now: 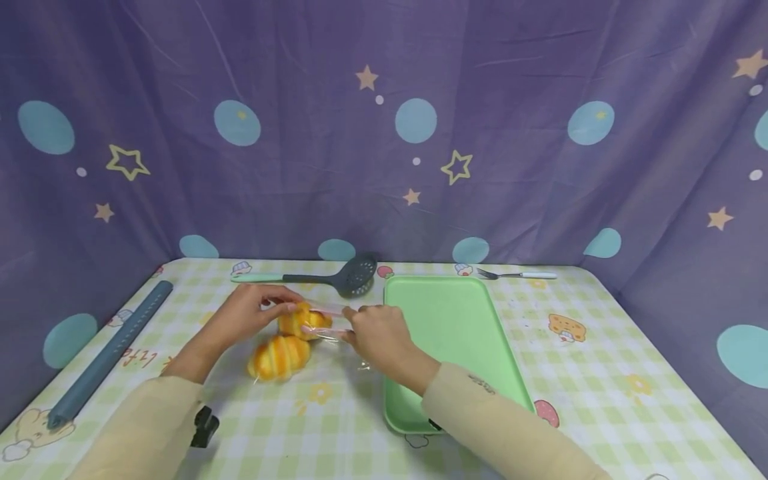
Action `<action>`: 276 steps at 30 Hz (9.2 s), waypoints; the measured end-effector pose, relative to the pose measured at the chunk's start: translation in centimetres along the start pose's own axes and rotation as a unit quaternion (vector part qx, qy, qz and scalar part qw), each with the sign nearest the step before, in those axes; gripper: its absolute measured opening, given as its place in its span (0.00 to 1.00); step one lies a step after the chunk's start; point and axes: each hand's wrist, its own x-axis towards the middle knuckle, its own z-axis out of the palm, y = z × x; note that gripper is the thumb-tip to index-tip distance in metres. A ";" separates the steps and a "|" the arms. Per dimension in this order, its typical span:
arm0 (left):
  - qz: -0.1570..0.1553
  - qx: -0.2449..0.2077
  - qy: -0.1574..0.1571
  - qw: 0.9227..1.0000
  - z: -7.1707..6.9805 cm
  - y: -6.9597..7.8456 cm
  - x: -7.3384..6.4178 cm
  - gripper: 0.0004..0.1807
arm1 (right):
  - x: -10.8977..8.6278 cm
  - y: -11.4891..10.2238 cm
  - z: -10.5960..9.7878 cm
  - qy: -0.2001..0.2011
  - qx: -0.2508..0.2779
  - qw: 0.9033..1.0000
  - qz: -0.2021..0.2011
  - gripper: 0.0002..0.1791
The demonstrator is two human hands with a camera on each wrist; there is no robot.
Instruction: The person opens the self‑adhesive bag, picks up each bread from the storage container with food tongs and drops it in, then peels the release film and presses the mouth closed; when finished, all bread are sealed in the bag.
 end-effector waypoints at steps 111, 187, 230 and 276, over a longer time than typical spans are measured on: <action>-0.020 0.028 0.017 0.999 0.1 -0.2 -0.6 0.08 | -20.3 20.7 -5.3 -0.067 0.144 0.924 0.348 0.43; -0.014 0.018 0.004 1.000 -0.1 -0.1 -0.5 0.08 | -7.7 6.6 -3.8 -0.103 0.361 0.910 0.177 0.22; -0.038 0.000 -0.076 0.996 -0.8 0.4 0.7 0.14 | -4.5 -0.8 -1.2 -0.154 0.432 0.884 0.089 0.07; -0.193 0.068 -0.156 0.966 4.8 6.0 6.0 0.05 | -4.6 -1.4 -2.2 -0.124 0.382 0.914 0.060 0.06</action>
